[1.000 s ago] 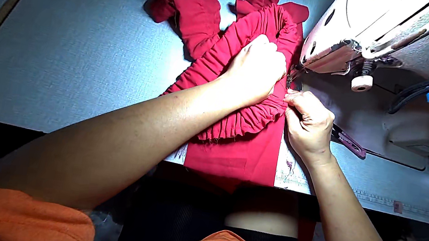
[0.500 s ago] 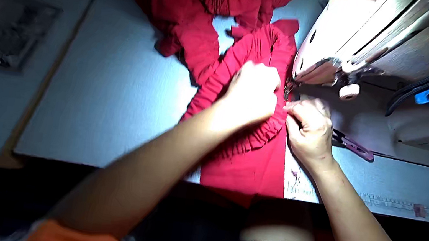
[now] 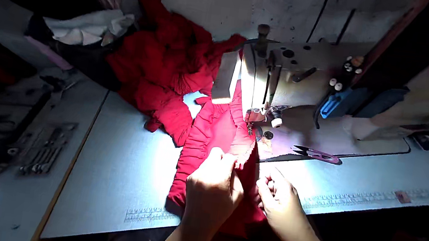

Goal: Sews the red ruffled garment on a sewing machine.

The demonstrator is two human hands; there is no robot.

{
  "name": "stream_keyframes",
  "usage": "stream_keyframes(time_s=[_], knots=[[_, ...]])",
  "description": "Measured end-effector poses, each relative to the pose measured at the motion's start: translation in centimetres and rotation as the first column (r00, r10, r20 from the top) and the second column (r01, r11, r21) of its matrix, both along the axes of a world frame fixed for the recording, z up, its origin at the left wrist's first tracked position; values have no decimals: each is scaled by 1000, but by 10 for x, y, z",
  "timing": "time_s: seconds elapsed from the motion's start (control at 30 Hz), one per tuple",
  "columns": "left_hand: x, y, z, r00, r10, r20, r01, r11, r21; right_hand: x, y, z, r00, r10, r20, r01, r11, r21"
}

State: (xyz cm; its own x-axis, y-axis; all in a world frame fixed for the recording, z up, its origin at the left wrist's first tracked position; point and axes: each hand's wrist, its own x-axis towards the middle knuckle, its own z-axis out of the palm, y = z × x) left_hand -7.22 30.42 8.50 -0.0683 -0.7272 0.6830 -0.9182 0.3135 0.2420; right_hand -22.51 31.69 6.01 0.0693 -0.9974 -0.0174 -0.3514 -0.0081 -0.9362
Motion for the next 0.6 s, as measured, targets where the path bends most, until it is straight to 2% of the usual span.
stream_keyframes(time_s=[0.03,0.07,0.17,0.23,0.3,0.47,0.6], knots=[[-2,7,5,999,38,19,-38,999,-14,-2,3,1,991,7,134,-21,994,103],[-4,12,8,995,84,46,-83,996,-14,-2,7,1,983,-7,182,-22,987,158],[-6,16,4,981,154,116,-154,988,-11,-3,16,5,998,-12,-68,19,995,100],[-6,17,-1,985,136,108,-132,990,-48,-6,19,12,987,68,-143,-41,982,183],[-9,21,-4,995,80,65,-73,992,-101,-12,22,10,987,147,-68,-121,949,292],[-19,27,-30,994,-106,31,108,991,-81,-25,52,-17,960,69,273,-143,954,263],[-35,32,-45,996,-57,63,57,998,0,-37,70,-20,924,98,369,-247,890,383]])
